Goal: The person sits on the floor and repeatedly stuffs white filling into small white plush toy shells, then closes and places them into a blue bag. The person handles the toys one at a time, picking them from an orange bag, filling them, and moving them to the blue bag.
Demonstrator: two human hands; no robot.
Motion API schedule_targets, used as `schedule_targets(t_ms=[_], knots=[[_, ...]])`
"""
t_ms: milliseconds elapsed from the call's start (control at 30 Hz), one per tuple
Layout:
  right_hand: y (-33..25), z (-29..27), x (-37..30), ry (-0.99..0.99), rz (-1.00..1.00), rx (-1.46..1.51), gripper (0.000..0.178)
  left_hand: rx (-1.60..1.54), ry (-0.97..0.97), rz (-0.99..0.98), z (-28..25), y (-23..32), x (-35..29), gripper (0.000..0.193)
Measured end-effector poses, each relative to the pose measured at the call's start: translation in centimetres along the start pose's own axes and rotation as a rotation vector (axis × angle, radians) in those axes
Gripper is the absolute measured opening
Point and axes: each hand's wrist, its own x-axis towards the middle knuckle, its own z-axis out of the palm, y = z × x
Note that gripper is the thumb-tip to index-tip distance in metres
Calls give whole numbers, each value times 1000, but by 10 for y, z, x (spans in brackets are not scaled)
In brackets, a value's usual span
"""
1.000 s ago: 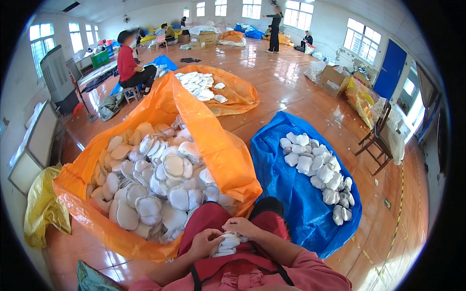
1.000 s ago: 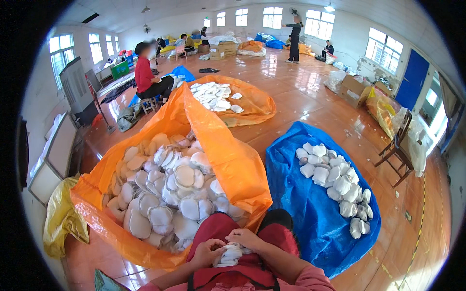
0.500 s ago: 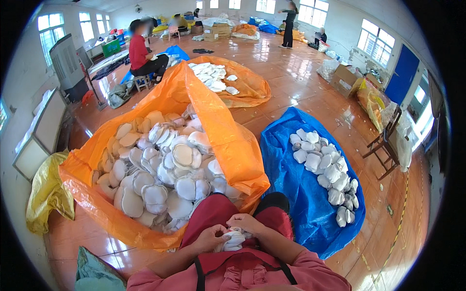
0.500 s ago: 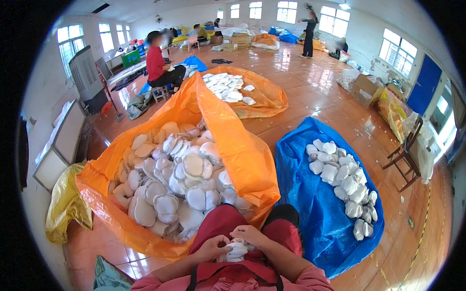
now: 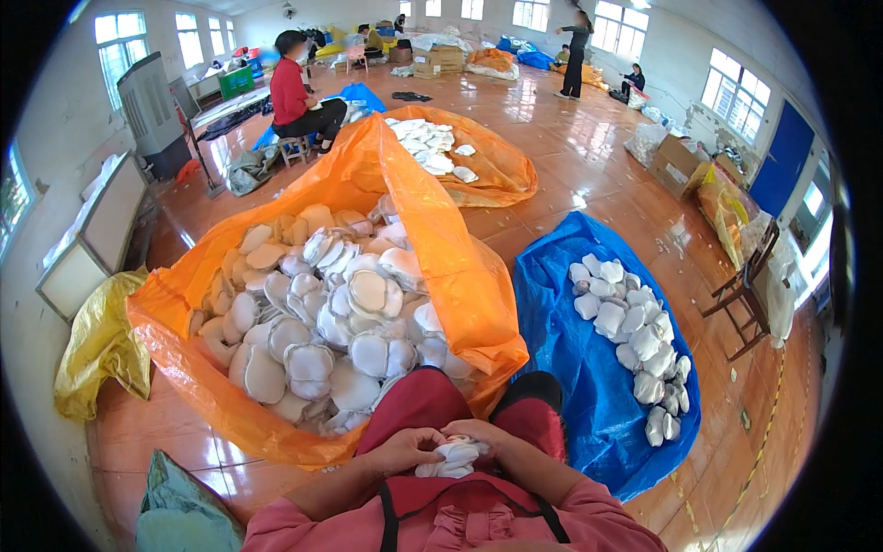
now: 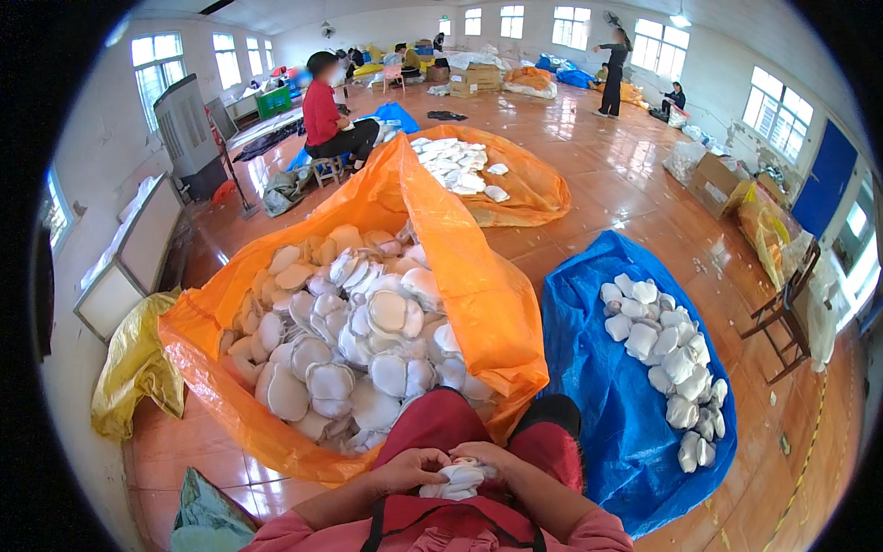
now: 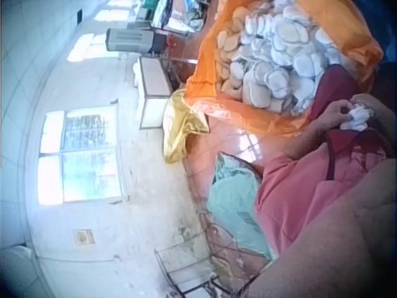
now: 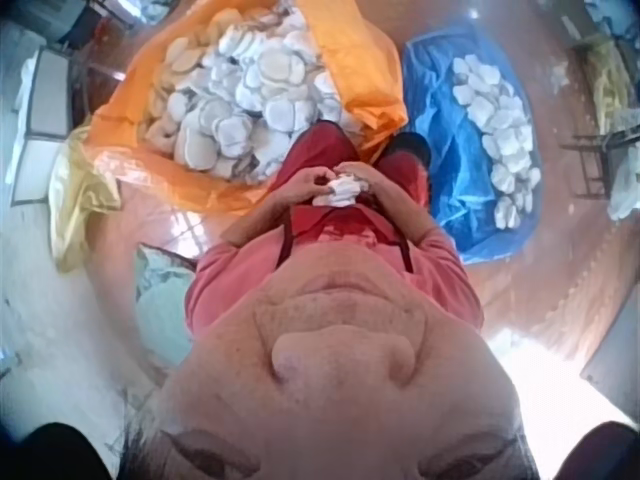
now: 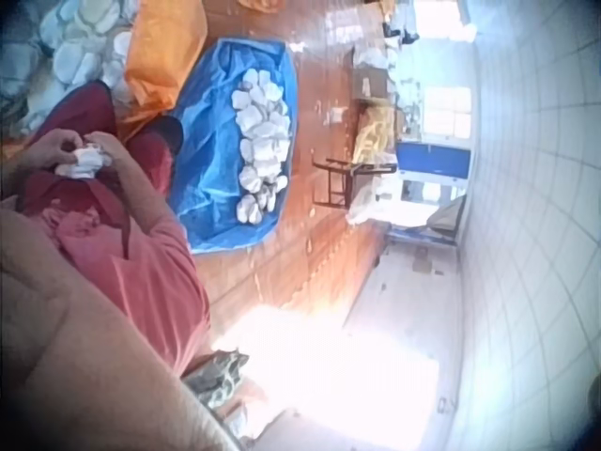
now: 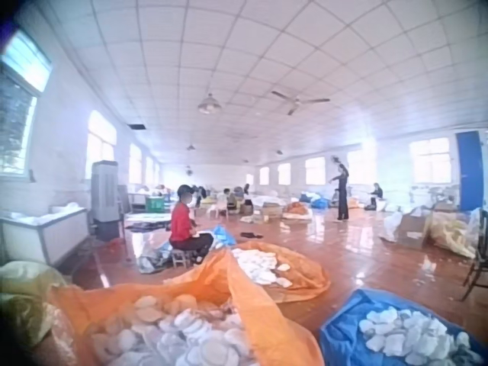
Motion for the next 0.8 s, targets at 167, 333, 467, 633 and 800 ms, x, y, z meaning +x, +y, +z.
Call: schedule_targets(t_ms=[167,333,467,633,800], knots=[[9,-2,2,-41,66,124,23,637,169,68,3,-4,10,21],[26,-14,1,81,123,120,27,841,265,229,9,-10,16,19],[29,-13,-8,-5,42,13,34,921,325,192,4,-17,20,19],[7,8,-34,-28,-162,-251,43,882,422,215,-6,-32,15,20],[-6,23,-48,-46,-266,-615,50,859,529,151,-7,-38,10,21]])
